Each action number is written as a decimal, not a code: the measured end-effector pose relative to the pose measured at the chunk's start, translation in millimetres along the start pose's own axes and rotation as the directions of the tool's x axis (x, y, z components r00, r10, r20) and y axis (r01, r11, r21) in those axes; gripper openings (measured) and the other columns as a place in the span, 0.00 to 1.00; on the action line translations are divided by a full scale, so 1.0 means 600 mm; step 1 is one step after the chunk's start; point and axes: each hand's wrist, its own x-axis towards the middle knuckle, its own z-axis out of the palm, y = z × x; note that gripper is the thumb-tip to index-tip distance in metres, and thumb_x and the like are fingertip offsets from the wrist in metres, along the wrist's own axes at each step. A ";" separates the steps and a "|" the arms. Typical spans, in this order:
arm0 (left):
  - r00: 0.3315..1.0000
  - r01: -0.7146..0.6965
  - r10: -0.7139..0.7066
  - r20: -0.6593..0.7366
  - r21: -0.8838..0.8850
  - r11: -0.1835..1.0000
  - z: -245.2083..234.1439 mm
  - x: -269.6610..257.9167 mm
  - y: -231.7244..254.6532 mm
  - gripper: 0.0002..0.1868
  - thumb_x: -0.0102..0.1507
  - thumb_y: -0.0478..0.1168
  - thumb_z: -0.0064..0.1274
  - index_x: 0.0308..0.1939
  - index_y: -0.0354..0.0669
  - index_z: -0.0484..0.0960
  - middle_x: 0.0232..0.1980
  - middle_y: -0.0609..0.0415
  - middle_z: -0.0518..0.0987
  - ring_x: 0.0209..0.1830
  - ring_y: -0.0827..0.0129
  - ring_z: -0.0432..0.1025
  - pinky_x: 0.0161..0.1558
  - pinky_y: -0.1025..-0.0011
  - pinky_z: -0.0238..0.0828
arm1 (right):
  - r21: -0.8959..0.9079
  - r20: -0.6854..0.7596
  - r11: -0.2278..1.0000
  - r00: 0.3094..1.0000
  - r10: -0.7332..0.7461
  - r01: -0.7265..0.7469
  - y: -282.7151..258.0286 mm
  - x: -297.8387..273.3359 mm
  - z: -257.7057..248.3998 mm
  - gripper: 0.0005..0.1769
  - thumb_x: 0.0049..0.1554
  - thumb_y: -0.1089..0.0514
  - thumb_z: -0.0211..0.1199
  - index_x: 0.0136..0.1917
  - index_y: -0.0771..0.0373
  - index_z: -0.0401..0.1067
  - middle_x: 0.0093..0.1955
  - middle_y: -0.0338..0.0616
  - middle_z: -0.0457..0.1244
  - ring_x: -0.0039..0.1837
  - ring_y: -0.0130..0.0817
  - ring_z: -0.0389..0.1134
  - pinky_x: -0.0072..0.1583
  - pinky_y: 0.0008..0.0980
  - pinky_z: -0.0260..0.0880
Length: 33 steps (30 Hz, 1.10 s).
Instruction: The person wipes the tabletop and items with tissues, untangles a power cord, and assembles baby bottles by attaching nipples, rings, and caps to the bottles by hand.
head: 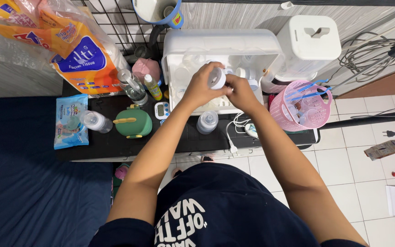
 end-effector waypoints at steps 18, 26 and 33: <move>0.852 0.433 -0.520 0.065 -0.647 0.628 -0.030 -0.025 -0.012 0.11 0.61 0.42 0.58 0.43 0.40 0.82 0.37 0.53 0.79 0.30 0.76 0.72 0.22 0.77 0.63 | -0.288 -0.008 0.950 0.991 -0.132 0.124 -0.100 -0.028 0.000 0.13 0.63 0.53 0.63 0.43 0.64 0.75 0.37 0.49 0.66 0.39 0.51 0.67 0.44 0.46 0.66; 0.811 0.584 -0.561 0.166 -0.274 0.764 -0.072 -0.011 -0.070 0.24 0.62 0.54 0.59 0.53 0.40 0.78 0.39 0.51 0.81 0.22 0.69 0.78 0.20 0.74 0.62 | -0.371 -0.011 0.927 0.997 -0.072 0.063 -0.029 -0.035 0.024 0.13 0.64 0.51 0.62 0.46 0.64 0.76 0.42 0.52 0.67 0.44 0.54 0.69 0.46 0.48 0.67; 0.805 0.594 -0.592 -0.043 0.045 0.803 -0.143 -0.050 -0.143 0.23 0.64 0.51 0.57 0.57 0.40 0.79 0.50 0.53 0.84 0.25 0.69 0.82 0.34 0.73 0.76 | -0.443 -0.123 0.834 0.944 0.308 -0.330 0.047 -0.071 -0.004 0.19 0.64 0.45 0.62 0.47 0.65 0.77 0.39 0.56 0.68 0.43 0.54 0.70 0.46 0.49 0.68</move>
